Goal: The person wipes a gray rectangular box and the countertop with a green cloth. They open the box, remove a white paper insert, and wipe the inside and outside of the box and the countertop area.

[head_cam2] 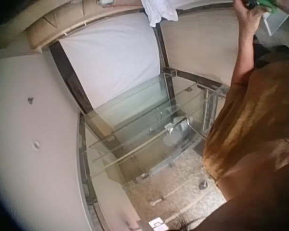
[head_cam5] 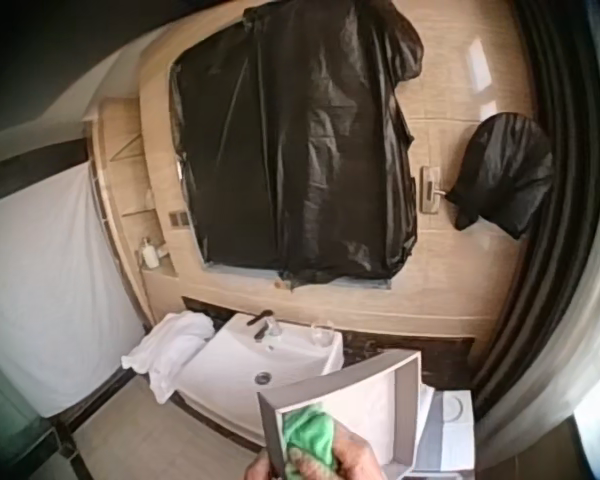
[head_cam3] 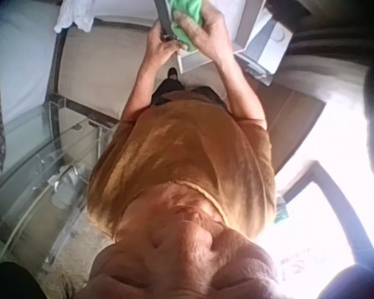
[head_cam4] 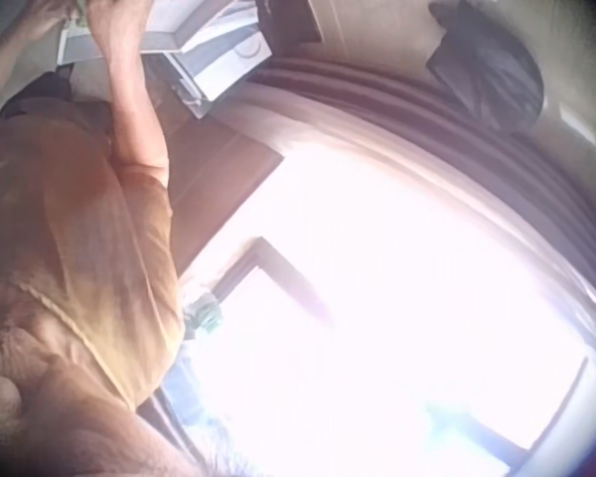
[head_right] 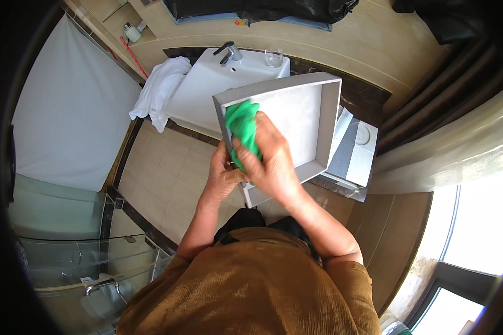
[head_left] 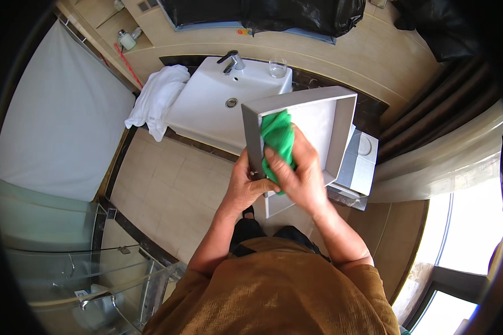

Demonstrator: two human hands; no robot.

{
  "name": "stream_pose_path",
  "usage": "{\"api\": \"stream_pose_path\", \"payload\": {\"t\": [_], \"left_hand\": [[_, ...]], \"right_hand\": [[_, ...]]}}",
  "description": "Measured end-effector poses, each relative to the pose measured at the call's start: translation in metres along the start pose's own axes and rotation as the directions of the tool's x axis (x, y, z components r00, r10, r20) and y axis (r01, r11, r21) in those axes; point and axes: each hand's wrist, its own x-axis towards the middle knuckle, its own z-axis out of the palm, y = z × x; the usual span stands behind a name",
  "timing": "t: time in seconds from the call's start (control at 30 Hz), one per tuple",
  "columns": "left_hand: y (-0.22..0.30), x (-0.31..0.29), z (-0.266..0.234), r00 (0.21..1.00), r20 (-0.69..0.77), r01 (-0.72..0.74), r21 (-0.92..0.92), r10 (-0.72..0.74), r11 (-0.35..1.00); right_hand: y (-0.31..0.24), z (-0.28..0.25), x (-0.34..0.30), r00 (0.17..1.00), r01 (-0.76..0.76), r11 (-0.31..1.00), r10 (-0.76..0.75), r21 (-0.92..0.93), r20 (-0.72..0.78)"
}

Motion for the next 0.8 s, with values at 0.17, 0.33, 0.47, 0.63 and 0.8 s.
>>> {"api": "stream_pose_path", "payload": {"t": [0.17, 0.33, 0.47, 0.63, 0.8], "left_hand": [[0.006, -0.002, -0.011, 0.997, 0.035, 0.07, 0.051, -0.072, 0.996], [0.002, -0.003, -0.013, 0.999, -0.03, 0.037, -0.021, -0.038, 0.999], [-0.002, -0.003, -0.022, 0.999, -0.047, 0.017, -0.033, -0.018, 0.999], [-0.009, -0.004, -0.019, 0.994, -0.113, 0.003, -0.105, -0.014, 0.994], [0.011, 0.002, -0.003, 0.993, -0.118, -0.004, 0.106, 0.016, 0.994]], "right_hand": [[0.018, -0.001, -0.018, 0.985, 0.16, 0.974, -0.147, -0.162, 0.088], [0.024, 0.007, -0.045, 0.986, 0.082, 0.992, -0.067, -0.096, 0.153], [0.029, 0.005, -0.058, 0.965, -0.076, 0.997, 0.074, 0.001, 0.252], [0.039, -0.015, -0.063, 0.902, -0.192, 0.981, 0.165, 0.03, 0.4], [0.033, -0.038, -0.051, 0.974, -0.228, 0.972, 0.228, 0.057, -0.004]]}}
